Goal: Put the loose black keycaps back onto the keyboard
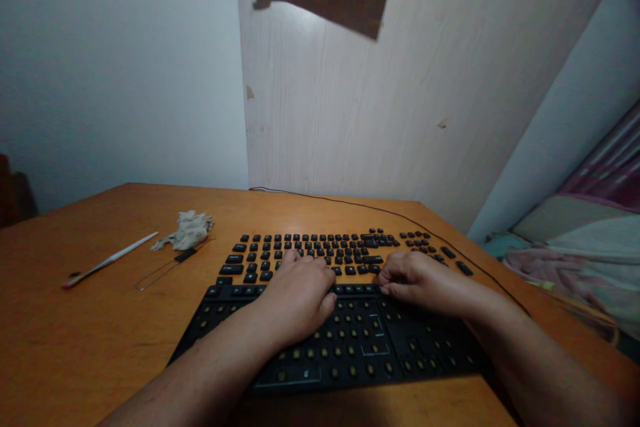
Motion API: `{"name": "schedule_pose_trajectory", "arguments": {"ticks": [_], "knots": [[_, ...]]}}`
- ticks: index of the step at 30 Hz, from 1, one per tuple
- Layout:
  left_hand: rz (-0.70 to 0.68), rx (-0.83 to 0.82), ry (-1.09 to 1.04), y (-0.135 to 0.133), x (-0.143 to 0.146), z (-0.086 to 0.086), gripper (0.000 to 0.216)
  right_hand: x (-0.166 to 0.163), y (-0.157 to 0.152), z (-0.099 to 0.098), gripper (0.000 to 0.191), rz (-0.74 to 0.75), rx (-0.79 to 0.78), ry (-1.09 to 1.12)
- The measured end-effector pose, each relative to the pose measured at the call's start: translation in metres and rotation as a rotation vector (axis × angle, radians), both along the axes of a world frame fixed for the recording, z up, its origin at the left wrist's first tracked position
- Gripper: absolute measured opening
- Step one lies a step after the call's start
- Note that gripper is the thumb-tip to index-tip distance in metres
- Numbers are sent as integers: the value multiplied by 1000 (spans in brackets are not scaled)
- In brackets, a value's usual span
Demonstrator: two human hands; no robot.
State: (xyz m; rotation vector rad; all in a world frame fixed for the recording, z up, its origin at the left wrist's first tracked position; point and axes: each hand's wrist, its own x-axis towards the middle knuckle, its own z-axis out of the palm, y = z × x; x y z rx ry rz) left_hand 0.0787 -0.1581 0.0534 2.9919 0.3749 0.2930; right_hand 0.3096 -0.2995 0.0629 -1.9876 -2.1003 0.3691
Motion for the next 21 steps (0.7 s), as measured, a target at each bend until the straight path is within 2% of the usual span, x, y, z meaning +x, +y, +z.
{"name": "schedule_pose_trajectory", "arguments": {"ticks": [7, 21], "knots": [[1, 12, -4, 0, 0, 0, 24, -1, 0, 0, 13, 12, 12, -59], [-21, -14, -3, 2, -2, 1, 22, 8, 3, -5, 12, -13, -1, 46]]}}
